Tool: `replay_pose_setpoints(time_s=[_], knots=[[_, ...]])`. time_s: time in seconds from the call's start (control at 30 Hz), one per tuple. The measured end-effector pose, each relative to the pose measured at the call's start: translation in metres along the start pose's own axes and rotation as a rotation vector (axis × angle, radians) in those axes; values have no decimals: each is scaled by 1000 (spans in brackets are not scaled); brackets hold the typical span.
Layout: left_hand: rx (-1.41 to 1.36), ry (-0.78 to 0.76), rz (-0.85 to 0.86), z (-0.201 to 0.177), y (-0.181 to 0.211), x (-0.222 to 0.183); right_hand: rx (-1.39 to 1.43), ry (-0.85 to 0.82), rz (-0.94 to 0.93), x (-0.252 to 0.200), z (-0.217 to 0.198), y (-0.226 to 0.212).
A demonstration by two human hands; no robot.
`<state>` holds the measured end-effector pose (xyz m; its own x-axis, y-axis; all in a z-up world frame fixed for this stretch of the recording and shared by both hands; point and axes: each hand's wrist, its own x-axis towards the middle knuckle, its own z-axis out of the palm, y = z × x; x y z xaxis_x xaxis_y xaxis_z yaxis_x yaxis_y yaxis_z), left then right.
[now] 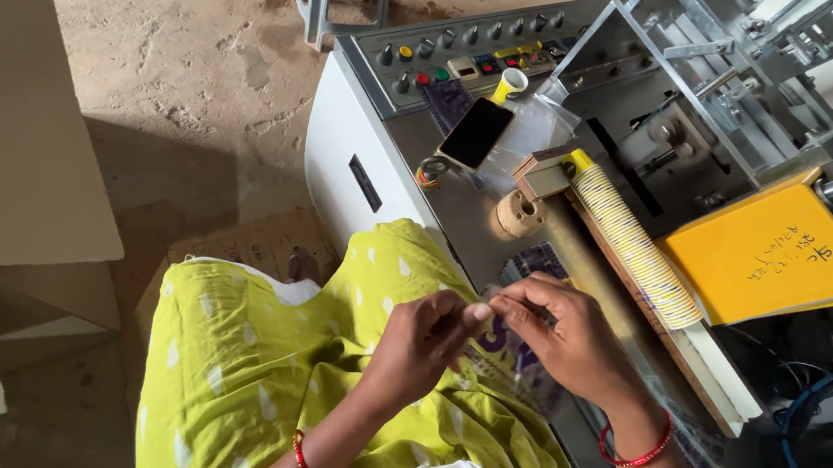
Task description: The person removes a stack of paper cups from a machine, slides them into a plastic sleeve, and seals the sleeve by hand before placing it into a cardboard box.
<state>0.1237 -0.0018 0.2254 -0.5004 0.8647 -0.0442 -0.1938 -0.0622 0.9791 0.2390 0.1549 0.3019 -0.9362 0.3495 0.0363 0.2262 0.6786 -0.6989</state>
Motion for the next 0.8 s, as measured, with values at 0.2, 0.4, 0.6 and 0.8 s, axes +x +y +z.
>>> replay_pose_setpoints(time_s=[0.2,0.4,0.6,0.8], knots=[[-126,-88,-40,1,-6,2,61,33,5,0,2,12],[-196,-78,-28,-2,-18,5,136,15,36,-2,8,19],[-112,-34,-132,0,-10,6,170,12,-18,-3,19,22],[-241,-136,-117,-4,-11,6,188,31,83,-9,18,31]])
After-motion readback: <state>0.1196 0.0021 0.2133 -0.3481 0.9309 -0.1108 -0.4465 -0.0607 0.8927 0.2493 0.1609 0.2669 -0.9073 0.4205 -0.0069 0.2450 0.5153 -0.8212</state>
